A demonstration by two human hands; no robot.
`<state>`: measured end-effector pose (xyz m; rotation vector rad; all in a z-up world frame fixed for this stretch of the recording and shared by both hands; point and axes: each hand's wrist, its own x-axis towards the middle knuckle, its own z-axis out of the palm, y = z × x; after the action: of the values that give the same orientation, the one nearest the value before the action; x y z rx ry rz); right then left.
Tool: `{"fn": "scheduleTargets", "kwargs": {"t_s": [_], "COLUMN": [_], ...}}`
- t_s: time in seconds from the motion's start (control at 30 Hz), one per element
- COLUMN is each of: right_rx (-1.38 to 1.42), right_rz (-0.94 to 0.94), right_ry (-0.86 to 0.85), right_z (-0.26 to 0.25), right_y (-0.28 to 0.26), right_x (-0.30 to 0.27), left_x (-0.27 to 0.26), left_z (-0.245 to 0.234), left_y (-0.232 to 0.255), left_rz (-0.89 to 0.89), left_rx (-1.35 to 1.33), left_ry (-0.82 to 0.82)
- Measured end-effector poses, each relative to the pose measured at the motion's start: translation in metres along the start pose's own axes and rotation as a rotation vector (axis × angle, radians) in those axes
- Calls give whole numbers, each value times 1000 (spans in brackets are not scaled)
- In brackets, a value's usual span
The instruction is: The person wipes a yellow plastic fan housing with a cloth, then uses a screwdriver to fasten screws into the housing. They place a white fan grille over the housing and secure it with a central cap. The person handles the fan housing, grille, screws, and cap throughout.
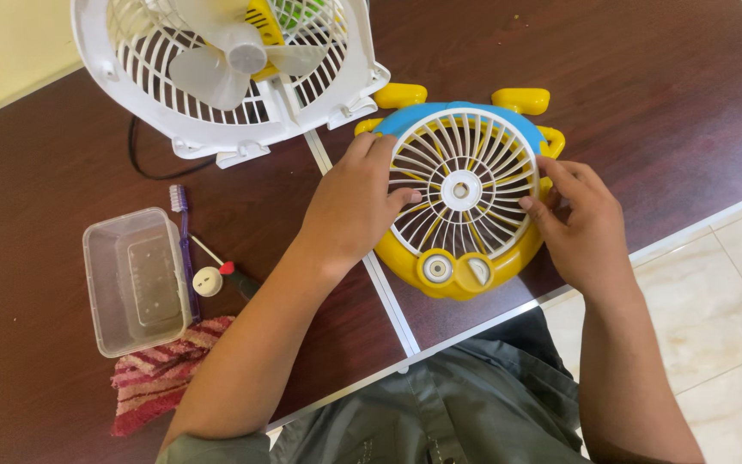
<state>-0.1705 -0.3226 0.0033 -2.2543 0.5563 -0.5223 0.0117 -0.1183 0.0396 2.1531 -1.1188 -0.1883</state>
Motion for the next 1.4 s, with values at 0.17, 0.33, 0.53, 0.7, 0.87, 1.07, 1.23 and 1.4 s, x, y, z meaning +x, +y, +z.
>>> {"fn": "scheduleTargets", "kwargs": {"t_s": [0.17,0.33,0.53,0.7,0.87,1.07,1.23,1.4], "right_rx": [-63,-133,-104,-169,-142,-173,-195,-214], "right_rz": [-5,-119,-91,-159,-268,-337,-327,-343], "right_ry": [12,14,-1,58,-23,-42,-54,-48], "right_z": [-1,-1,0,1,12,26,26,27], "right_y": [4,6,2,-11,-23,-28,-28,-28], "right_x": [-1,-3,-4,-2,4,9,9,9], "left_x": [0,-1,-1,-3,-5,-4,-5,-6], "left_z": [0,3,5,5,15,30,36,43], "left_y": [-2,-4,-4,-1,4,7,4,4], "left_rz": [-36,-20,-18,134,213,216,203,223], "left_rx": [100,121,171,145,76,85,114,184], "left_ry": [-29,-6,-4,110,60,-22,-39,3]}}
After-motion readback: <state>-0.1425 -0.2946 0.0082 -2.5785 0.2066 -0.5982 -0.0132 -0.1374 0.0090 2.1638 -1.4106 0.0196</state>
